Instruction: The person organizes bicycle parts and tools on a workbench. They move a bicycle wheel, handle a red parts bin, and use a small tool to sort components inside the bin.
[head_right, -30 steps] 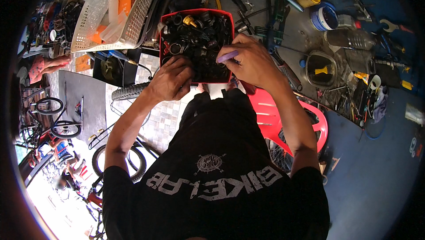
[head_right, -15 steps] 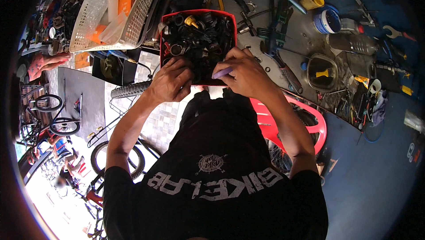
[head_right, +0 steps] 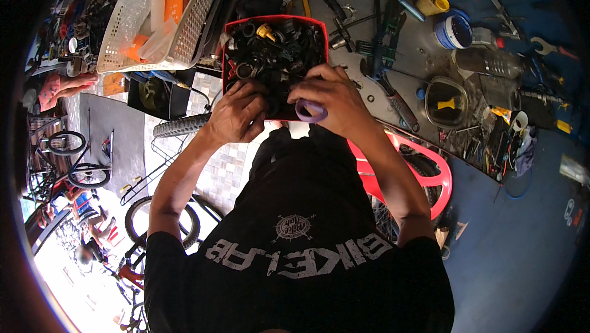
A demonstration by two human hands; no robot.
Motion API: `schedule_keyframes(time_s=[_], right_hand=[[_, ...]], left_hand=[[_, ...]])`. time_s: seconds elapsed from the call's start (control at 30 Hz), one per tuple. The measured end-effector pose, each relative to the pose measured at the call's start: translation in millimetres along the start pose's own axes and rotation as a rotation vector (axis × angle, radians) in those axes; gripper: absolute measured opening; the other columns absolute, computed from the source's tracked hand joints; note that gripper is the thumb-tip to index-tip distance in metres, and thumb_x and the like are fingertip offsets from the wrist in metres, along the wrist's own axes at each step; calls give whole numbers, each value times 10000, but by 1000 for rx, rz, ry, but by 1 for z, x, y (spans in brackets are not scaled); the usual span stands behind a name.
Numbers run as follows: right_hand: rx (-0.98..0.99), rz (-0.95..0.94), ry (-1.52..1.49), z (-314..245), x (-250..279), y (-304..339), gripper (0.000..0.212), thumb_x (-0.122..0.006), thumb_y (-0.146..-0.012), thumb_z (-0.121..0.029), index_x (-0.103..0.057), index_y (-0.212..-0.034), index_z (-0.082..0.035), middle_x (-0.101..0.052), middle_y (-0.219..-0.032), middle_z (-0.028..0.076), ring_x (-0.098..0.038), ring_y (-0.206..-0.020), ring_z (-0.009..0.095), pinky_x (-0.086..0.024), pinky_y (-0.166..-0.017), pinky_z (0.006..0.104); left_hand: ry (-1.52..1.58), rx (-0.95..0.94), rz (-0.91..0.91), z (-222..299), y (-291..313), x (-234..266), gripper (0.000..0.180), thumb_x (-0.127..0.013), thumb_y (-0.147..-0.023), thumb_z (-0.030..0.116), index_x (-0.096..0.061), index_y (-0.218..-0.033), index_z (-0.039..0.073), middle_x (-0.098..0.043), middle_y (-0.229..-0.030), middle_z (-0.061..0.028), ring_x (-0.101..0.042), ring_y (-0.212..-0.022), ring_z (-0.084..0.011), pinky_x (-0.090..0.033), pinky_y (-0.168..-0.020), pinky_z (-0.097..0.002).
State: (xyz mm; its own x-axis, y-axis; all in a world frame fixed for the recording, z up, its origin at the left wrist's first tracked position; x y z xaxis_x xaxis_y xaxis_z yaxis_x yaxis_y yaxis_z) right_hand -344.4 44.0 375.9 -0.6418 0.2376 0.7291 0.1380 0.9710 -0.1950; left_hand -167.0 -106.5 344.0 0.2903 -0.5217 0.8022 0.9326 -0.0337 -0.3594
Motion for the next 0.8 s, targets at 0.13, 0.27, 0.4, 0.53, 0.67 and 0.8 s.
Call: schedule_keyframes(time_s=[0.13, 0.27, 0.4, 0.53, 0.67, 0.8], right_hand=[[30, -82, 58, -6, -1, 13, 349, -868, -767, -199, -778, -1104, -201, -803, -1126, -48, -639, -1196, 223, -456, -1040, 429], [6, -192, 57, -13, 9, 20, 304, -867, -764, -187, -778, -1054, -188, -787, -1046, -39, -636, -1138, 227, -457, -1014, 422], [-7, -155, -20, -18, 26, 16, 297, -857, -758, -162, -781, -1045, -177, -776, -1022, -39, -633, -1098, 225, -453, -977, 400], [-35, -76, 78, -13, 27, 8, 311, -827, -788, -146, -778, -1094, -167, -813, -1149, -32, -631, -1071, 229, -442, -965, 397], [-12, -43, 58, -12, 17, 9, 296, -806, -806, -156, -772, -1100, -163, -827, -1214, -26, -631, -1048, 227, -434, -945, 392], [-31, -63, 55, -14, 18, 18, 349, -833, -765, -127, -768, -1105, -176, -814, -1175, -42, -623, -1017, 230, -441, -952, 392]], left_hand=[[-17, 8, -3, 0, 2, 1, 247, -759, -798, 171, -683, -1010, 70, -746, -1071, -130, -677, -1149, -319, -508, -1059, -465], [-36, 6, 10, 1, 1, 1, 254, -765, -791, 178, -681, -1007, 74, -747, -1072, -123, -675, -1153, -315, -506, -1062, -465], [-24, 5, 6, 1, 1, 1, 259, -767, -788, 184, -680, -1007, 78, -748, -1068, -117, -672, -1153, -313, -507, -1066, -468], [-25, 5, -2, 0, 0, 0, 261, -767, -784, 193, -677, -1002, 79, -747, -1069, -112, -671, -1146, -309, -507, -1064, -469], [-26, 6, 14, 1, 0, 1, 264, -767, -774, 185, -674, -998, 79, -744, -1068, -107, -674, -1133, -303, -510, -1053, -471], [-15, 11, 9, 1, 1, 0, 269, -766, -773, 179, -673, -1005, 80, -742, -1060, -106, -675, -1124, -303, -512, -1039, -469]])
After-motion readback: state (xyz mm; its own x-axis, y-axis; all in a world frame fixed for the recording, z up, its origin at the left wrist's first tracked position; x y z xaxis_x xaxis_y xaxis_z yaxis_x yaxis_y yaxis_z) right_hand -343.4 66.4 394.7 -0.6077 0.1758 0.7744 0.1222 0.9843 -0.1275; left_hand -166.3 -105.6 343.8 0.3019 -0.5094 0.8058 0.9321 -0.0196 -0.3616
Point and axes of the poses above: each hand's wrist, its own y-axis away from the middle knuckle, its own x-axis out of the back of the hand, z = x × y, the point moved 5 cm from there along -y, towards the middle knuckle
